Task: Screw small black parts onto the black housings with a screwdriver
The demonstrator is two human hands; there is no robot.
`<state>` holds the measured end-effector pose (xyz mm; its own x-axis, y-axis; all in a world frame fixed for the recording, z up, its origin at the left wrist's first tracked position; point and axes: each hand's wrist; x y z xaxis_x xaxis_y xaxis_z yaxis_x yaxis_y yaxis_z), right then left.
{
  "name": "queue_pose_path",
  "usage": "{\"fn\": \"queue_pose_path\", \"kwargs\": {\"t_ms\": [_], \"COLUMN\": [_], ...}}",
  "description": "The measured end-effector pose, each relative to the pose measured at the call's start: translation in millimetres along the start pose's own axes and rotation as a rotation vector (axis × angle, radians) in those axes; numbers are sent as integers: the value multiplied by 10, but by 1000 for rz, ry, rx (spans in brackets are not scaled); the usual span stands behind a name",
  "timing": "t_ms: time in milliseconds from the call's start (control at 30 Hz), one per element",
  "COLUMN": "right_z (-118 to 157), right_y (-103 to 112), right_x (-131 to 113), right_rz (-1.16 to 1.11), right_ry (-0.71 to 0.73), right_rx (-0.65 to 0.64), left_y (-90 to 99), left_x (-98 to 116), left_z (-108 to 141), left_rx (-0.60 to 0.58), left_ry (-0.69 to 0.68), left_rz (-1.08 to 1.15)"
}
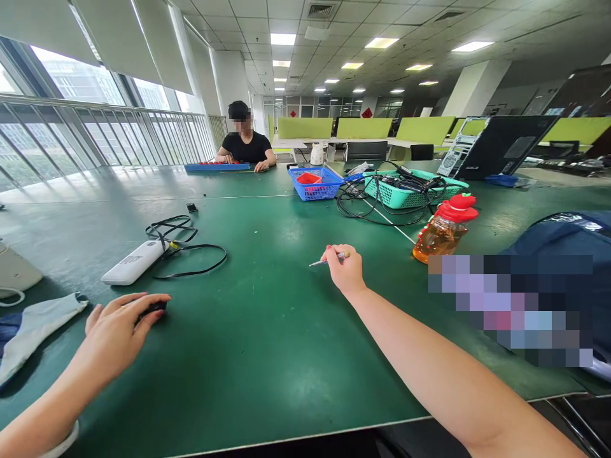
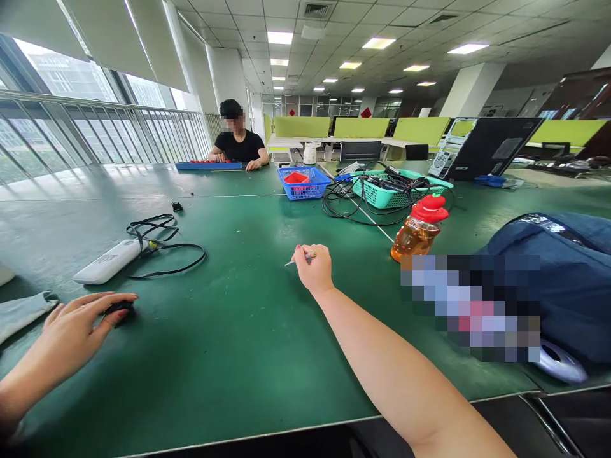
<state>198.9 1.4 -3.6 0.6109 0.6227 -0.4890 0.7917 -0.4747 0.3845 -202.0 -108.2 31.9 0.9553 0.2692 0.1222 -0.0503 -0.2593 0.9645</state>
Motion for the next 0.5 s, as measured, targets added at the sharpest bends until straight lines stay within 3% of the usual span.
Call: {"fn": "queue_pose_path", "kwargs": {"t_ms": [133, 233, 500], "right_z": [7, 11, 12], "right_y": [-4, -13, -11], "right_x": [24, 29, 7], "right_rz": [-4, -10, -23], "right_ry": [3, 5, -14], "right_rx": [-3, -6, -21], "left_y": [286, 357, 203], "left_x": [-18, -68, -135], "left_z": [5, 8, -94], "left_rx": [-44, -104, -85], "left_ry": [211, 278, 81], "left_rz": [96, 73, 43]}}
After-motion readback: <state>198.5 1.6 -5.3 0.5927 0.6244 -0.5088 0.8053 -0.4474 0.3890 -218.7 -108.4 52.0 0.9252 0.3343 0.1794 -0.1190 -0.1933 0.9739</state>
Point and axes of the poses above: each hand's wrist, its own z-axis away from the middle knuckle, its own y-axis out of the back of the hand, x = y × z, and after that the axes turned 12 degrees about y, right-handed
